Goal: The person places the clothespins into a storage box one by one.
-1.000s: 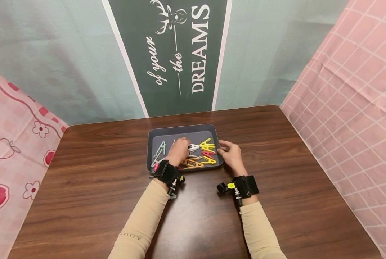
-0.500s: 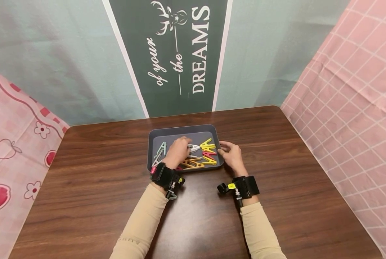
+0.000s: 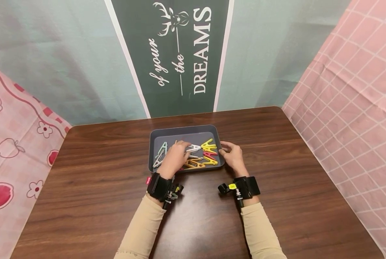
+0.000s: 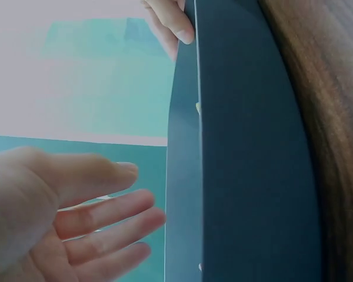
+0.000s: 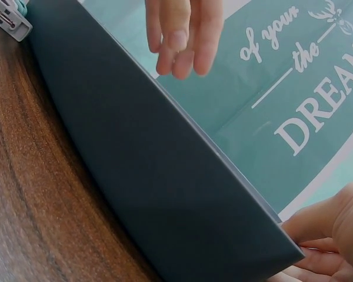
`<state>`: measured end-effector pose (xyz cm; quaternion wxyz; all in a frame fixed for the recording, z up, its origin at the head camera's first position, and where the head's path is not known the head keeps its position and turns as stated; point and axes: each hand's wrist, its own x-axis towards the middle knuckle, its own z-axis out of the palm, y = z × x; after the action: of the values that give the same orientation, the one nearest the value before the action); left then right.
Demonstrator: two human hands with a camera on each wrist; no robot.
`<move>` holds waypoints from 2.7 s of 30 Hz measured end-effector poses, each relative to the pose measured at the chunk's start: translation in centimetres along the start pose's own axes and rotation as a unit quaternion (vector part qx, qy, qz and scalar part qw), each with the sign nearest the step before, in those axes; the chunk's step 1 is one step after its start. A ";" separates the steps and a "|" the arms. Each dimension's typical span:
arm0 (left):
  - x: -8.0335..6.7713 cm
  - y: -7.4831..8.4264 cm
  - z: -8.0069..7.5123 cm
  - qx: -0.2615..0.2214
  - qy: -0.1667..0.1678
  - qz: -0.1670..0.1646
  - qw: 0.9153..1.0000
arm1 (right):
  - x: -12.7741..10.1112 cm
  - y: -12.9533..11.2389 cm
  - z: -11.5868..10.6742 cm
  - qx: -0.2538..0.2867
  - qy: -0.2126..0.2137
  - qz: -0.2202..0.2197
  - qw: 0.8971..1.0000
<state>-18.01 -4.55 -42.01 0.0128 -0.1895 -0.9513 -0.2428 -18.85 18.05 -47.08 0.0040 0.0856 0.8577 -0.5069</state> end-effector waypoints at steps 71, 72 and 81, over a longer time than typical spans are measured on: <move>-9.9 -7.7 -5.0 -0.002 -0.007 0.016 1.000 | 0.1 0.0 0.0 0.014 -0.005 0.020 1.000; -10.0 -7.6 -4.9 -0.001 -0.018 0.019 1.000 | 0.1 0.0 0.0 0.014 -0.004 0.018 1.000; -10.6 -7.1 -5.1 0.016 -0.059 -0.007 0.998 | 0.2 0.1 0.1 0.018 -0.003 0.013 1.000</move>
<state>-11.11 -16.44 -41.99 -0.0422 -0.1971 -0.9554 -0.2160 -19.03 18.06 -47.26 0.0117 0.0951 0.8474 -0.5223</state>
